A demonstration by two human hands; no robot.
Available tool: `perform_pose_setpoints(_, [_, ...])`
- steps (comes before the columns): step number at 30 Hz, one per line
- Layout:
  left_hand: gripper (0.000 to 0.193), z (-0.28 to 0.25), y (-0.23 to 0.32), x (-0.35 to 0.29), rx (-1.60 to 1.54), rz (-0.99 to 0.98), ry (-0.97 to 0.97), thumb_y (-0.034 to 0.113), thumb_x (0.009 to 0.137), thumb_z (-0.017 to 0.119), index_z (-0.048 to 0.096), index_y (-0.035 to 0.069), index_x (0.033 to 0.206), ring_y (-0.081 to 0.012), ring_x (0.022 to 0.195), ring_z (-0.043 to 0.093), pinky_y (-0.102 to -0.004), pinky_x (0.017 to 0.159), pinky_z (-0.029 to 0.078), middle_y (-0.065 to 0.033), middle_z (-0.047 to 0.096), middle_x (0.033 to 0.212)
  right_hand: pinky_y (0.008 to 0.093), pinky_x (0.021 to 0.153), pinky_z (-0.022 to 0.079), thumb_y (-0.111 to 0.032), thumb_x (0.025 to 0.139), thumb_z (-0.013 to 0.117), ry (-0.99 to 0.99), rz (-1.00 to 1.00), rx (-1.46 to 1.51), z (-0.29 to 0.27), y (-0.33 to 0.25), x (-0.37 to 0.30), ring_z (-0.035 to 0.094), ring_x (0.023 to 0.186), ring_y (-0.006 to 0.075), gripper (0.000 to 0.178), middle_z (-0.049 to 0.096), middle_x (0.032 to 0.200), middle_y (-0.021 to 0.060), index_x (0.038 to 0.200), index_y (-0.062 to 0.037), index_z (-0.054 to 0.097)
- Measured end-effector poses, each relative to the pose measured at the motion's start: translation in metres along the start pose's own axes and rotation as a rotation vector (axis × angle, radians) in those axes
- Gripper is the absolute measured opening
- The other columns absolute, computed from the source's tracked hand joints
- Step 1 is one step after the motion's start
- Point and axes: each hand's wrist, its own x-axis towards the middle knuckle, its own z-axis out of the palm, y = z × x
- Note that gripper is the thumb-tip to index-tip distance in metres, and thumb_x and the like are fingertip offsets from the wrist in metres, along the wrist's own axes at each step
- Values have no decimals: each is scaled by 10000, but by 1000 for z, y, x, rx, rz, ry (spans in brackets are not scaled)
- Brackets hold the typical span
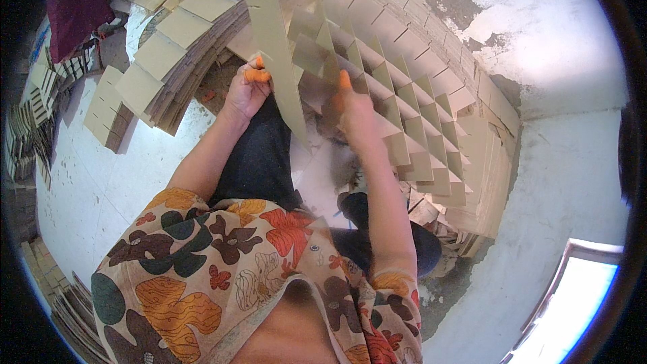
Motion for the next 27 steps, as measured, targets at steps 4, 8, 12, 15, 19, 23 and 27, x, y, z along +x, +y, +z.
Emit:
perform_pose_setpoints(4, [153, -2, -2, -1, 62, 11, -86, 80, 781, 618, 579, 26, 919, -208, 766, 609, -336, 719, 520, -92, 617, 865, 443, 602, 497, -144, 815, 565, -59, 30, -246, 12, -4, 1, 619, 699, 363, 440, 622, 779, 205, 1205, 37, 474])
perform_pose_setpoints(8, [224, -1, 0, -2, 92, 9, -160, 66, 773, 627, 578, 8, 984, -162, 855, 608, -301, 789, 496, -66, 625, 948, 406, 591, 488, -252, 865, 570, -145, 43, -317, -16, -22, 1, 621, 709, 345, 471, 629, 825, 198, 1245, 11, 475])
perform_pose_setpoints(12, [236, 1, 0, -3, 223, -1, -173, 21, 750, 618, 593, -10, 982, -145, 886, 604, -286, 813, 477, -60, 632, 951, 385, 616, 502, -358, 842, 611, 236, 135, 67, -50, -42, -6, 632, 751, 353, 486, 642, 846, 190, 1126, 33, 558])
perform_pose_setpoints(15, [223, 24, -9, -12, 332, -42, -145, -6, 732, 609, 607, -21, 955, -148, 820, 619, -271, 772, 481, -81, 647, 912, 350, 620, 494, -293, 816, 661, 207, 77, 504, -68, -55, -24, 645, 762, 316, 404, 642, 881, 203, 1068, 14, 592])
perform_pose_setpoints(19, [308, 53, -15, -13, 491, -97, -222, 30, 752, 646, 585, -38, 1046, -147, 819, 622, -261, 787, 480, -89, 653, 958, 313, 630, 479, -112, 756, 716, 110, 251, 595, -85, -52, -44, 602, 696, 175, 302, 630, 839, 194, 1011, -2, 596])
perform_pose_setpoints(23, [634, 73, -11, -17, 1172, 108, -359, 129, 690, 760, 477, -12, 1239, -234, 1106, 539, -331, 933, 424, -127, 570, 1181, 301, 540, 391, 107, 677, 555, 627, 249, -33, -129, -5, -76, 420, 605, 166, 141, 467, 646, 52, 748, -4, 505])
perform_pose_setpoints(27, [1005, 86, -33, 12, 1978, 430, -869, 146, 550, 805, 269, 21, 1392, -331, 1361, 185, -419, 1101, 226, -202, 250, 1430, 257, 382, 373, 87, 697, 516, 1221, 405, 248, -185, 64, -111, 463, 429, 118, 121, 511, 567, 58, 786, 51, 589])
